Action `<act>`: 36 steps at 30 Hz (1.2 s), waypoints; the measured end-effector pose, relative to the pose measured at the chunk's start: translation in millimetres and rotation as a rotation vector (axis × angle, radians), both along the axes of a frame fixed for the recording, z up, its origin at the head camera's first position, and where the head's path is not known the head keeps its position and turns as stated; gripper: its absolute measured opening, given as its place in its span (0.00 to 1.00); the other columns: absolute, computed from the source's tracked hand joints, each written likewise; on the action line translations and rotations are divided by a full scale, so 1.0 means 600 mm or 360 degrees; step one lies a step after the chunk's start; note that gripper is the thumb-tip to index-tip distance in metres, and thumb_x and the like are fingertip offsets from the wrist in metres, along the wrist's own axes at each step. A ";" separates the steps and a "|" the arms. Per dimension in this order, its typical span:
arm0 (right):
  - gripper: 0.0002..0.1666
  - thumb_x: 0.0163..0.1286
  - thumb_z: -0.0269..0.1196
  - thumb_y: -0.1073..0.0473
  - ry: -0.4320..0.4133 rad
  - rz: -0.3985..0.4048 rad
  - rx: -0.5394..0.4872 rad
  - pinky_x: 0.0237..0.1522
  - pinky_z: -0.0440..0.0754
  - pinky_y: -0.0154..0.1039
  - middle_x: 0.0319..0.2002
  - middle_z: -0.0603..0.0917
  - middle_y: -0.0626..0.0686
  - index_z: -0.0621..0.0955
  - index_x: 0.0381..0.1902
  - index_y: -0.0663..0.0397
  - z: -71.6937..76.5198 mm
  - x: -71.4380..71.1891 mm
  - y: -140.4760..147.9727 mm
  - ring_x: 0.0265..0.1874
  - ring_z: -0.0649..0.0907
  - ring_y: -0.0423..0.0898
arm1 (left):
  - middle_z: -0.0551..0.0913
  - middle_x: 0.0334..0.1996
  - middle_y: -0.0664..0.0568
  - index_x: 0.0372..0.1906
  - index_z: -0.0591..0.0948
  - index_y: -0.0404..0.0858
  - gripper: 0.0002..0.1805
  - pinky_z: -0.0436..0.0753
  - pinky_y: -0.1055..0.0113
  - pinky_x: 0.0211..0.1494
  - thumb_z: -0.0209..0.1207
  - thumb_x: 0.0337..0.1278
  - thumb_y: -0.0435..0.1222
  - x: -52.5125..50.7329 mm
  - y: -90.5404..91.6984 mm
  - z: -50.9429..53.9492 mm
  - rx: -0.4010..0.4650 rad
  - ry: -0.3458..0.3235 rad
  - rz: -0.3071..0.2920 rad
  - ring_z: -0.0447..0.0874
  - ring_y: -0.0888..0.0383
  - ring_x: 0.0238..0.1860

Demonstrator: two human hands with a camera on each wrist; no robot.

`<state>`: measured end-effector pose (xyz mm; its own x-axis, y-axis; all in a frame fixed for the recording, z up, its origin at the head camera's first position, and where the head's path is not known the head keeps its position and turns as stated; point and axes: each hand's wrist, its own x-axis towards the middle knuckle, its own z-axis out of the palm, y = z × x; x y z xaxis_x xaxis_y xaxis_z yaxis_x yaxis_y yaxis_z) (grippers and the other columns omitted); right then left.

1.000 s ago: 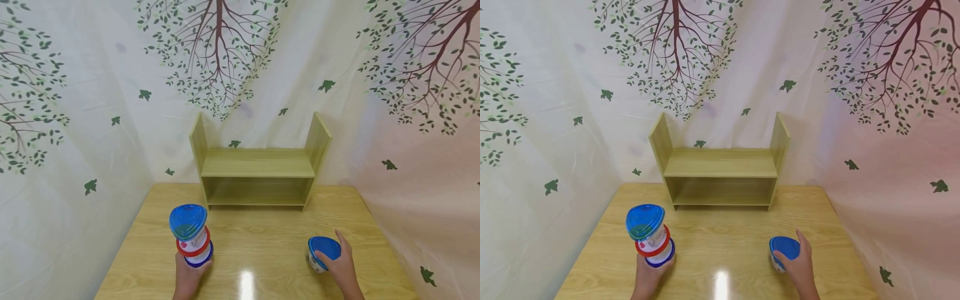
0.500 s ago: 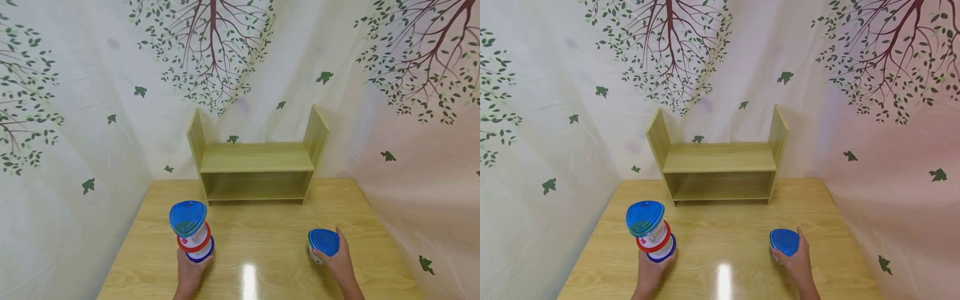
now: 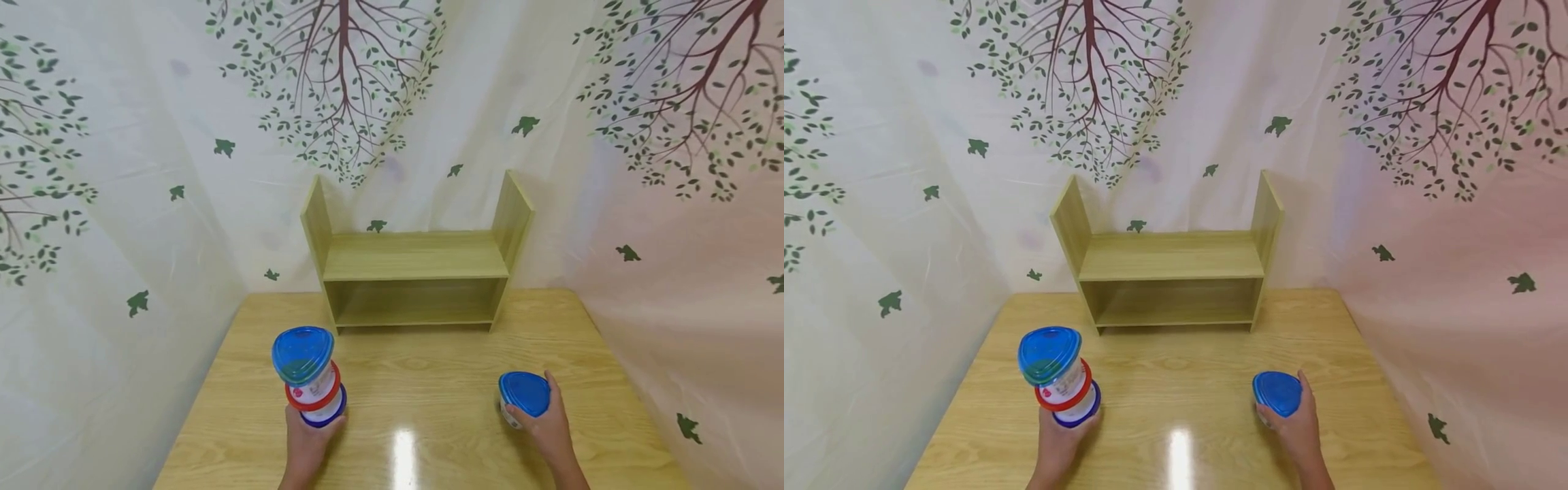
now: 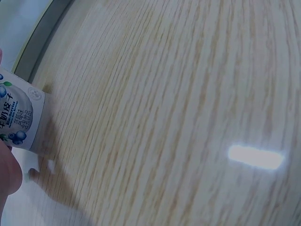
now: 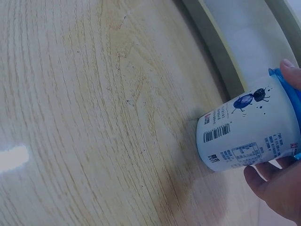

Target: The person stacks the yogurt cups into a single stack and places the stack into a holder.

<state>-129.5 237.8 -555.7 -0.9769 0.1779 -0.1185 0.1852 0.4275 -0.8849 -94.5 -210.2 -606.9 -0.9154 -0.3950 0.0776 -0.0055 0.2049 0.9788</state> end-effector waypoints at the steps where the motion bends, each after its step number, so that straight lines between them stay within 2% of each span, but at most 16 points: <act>1: 0.73 0.57 0.77 0.51 -0.0001 0.0000 0.0002 0.63 0.62 0.76 0.74 0.48 0.77 0.38 0.81 0.54 0.000 0.000 0.000 0.69 0.57 0.78 | 0.66 0.67 0.53 0.73 0.55 0.52 0.60 0.66 0.36 0.69 0.81 0.37 0.31 0.000 0.000 0.001 -0.0009 -0.0001 -0.0001 0.67 0.45 0.67; 8: 0.73 0.56 0.78 0.52 -0.0028 -0.0038 0.0005 0.64 0.61 0.75 0.74 0.49 0.77 0.38 0.81 0.55 0.000 0.000 -0.003 0.69 0.56 0.78 | 0.64 0.68 0.48 0.74 0.52 0.47 0.61 0.65 0.33 0.69 0.81 0.38 0.32 0.002 0.000 0.001 -0.0030 -0.0059 0.0008 0.65 0.41 0.67; 16: 0.72 0.55 0.78 0.49 -0.0037 -0.0086 0.0016 0.64 0.62 0.74 0.73 0.53 0.78 0.42 0.81 0.58 -0.002 0.003 -0.011 0.69 0.59 0.77 | 0.66 0.67 0.51 0.74 0.55 0.49 0.60 0.66 0.34 0.69 0.82 0.36 0.31 0.000 -0.001 -0.001 -0.0028 0.0023 0.0014 0.67 0.44 0.66; 30: 0.73 0.54 0.78 0.42 -0.0077 -0.0154 0.0003 0.62 0.66 0.74 0.73 0.54 0.76 0.44 0.81 0.56 0.009 -0.004 -0.022 0.68 0.61 0.77 | 0.65 0.68 0.49 0.74 0.53 0.49 0.59 0.64 0.34 0.69 0.81 0.40 0.33 -0.001 -0.001 0.006 -0.0024 -0.0052 -0.0024 0.65 0.43 0.68; 36: 0.73 0.55 0.77 0.40 -0.0043 -0.0190 -0.0015 0.62 0.66 0.74 0.74 0.54 0.75 0.44 0.81 0.55 0.015 -0.013 -0.039 0.68 0.60 0.76 | 0.66 0.67 0.50 0.74 0.53 0.50 0.59 0.64 0.35 0.70 0.81 0.40 0.34 0.001 -0.001 0.008 -0.0010 -0.0060 -0.0034 0.66 0.43 0.67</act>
<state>-137.2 214.2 -546.8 -0.9452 0.2915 -0.1468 0.2583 0.3929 -0.8826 -94.2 -210.8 -602.0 -0.9258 -0.3752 0.0450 -0.0382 0.2115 0.9766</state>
